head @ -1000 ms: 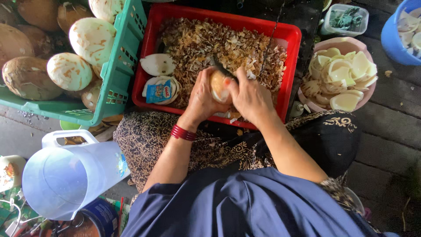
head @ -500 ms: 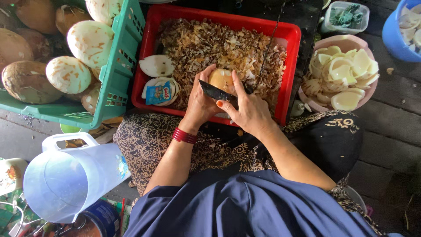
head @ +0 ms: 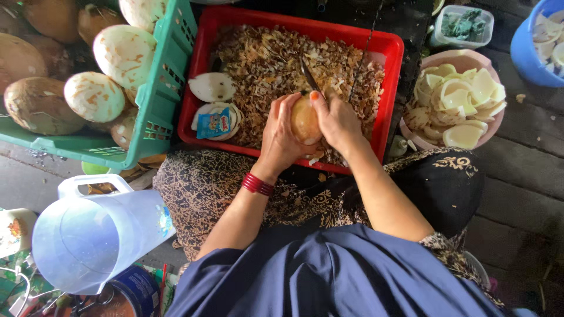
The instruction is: The person sits on the floor and peels the outer husk off coconuts with a small knife, letting the husk pieces fall into a red tray. They rotate each coconut while cutting, dip finished coconuts in a water bowl, and place the peeled coconuts into a green crate.
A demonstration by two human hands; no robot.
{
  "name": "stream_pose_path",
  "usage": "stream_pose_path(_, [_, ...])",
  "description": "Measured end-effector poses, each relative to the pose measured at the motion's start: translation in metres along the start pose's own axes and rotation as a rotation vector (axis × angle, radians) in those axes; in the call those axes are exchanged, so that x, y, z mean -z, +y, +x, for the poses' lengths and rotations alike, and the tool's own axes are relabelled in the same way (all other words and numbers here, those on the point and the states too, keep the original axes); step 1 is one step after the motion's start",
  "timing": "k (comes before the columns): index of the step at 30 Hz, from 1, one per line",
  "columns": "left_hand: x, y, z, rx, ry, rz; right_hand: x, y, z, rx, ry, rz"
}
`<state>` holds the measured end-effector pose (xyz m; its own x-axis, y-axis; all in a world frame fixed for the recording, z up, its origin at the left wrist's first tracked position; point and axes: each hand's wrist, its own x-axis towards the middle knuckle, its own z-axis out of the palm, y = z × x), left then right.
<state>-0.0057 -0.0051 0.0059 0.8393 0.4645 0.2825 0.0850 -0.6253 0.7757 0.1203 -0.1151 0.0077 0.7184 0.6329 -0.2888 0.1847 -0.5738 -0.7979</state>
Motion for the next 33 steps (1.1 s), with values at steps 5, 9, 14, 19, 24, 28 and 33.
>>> stream_pose_path(5, [0.010,-0.010,-0.001,0.064,0.015,-0.220,0.010,0.006,-0.004,-0.043,-0.073,0.344])
stream_pose_path(9, [0.010,-0.015,0.001,0.070,0.006,-0.261,0.016,-0.004,-0.037,0.358,0.028,-0.009])
stream_pose_path(14, [0.008,-0.015,-0.001,0.060,0.001,-0.312,0.012,-0.026,-0.057,0.241,0.020,-0.446])
stream_pose_path(19, [0.006,-0.014,-0.001,0.030,0.033,-0.216,0.009,-0.030,-0.041,0.313,0.132,-0.356])
stream_pose_path(24, [0.001,-0.009,0.002,0.064,0.051,-0.171,0.001,-0.017,-0.019,0.142,0.043,-0.243])
stream_pose_path(28, [0.004,-0.005,0.003,0.066,0.010,-0.182,0.001,-0.012,-0.004,0.003,0.079,0.143])
stream_pose_path(33, [0.009,-0.008,0.000,0.009,0.004,-0.130,0.016,-0.008,-0.014,0.107,0.013,-0.018])
